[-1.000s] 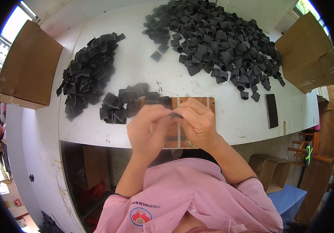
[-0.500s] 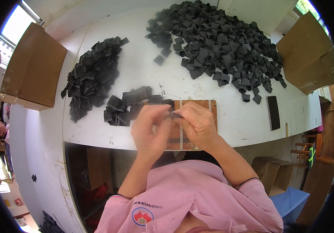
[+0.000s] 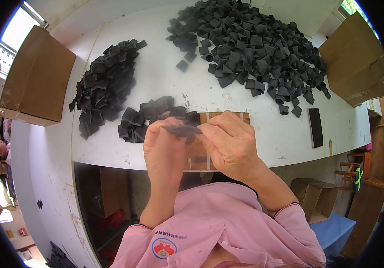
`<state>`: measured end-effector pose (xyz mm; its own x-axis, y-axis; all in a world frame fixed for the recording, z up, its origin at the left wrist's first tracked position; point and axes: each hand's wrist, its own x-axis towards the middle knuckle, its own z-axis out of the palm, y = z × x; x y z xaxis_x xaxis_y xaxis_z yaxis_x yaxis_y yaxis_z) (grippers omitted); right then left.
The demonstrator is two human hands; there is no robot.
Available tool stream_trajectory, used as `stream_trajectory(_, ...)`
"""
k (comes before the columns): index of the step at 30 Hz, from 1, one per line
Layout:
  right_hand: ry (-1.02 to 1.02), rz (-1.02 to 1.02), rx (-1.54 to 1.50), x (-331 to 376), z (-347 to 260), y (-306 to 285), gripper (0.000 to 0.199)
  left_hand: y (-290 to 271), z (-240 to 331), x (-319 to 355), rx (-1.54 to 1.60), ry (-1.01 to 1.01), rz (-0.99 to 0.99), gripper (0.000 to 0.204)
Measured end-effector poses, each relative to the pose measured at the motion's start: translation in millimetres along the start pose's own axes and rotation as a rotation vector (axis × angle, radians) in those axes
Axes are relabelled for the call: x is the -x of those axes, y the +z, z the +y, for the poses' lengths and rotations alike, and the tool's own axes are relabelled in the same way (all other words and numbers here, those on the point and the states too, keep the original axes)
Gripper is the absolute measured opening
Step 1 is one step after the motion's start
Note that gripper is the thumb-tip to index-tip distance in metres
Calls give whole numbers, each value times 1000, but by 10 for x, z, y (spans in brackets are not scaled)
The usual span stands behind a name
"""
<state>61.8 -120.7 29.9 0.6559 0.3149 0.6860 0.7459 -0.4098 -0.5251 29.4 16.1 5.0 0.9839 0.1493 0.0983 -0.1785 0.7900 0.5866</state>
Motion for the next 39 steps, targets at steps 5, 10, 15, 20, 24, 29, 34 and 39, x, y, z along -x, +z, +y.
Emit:
stream_trajectory(5, 64, -47, 15, 4, -12, -25, 16, -34, -17, 5, -96, 10, 21, 9)
stream_trajectory(10, 29, -49, -79, -5, 43, -17, 19, -8, -34, 6, -334, 146, 42, 8)
stream_trajectory(15, -7, -51, -144, 21, 160, 73, 20, -45, -33, 45, -203, 80, 51, 7)
stream_trajectory(20, -80, -68, -80, -33, 133, 47, 21, -73, -36, 51, -78, 19, 95, 7)
stream_trajectory(24, -74, 1, -147, 191, 266, 144, 20, -104, -71, 134, -479, 208, -48, 12)
stream_trajectory(29, -29, 31, -98, 180, 194, 133, 19, 77, 13, 12, -654, 197, 4, 19)
stream_trajectory(34, 189, -78, -357, -21, 139, -99, 10, -61, 21, -80, -1138, 377, -103, 11)
stream_trajectory(39, 736, 288, -710, -91, 583, -133, 24, -534, -247, -51, -1353, 158, 122, 15)
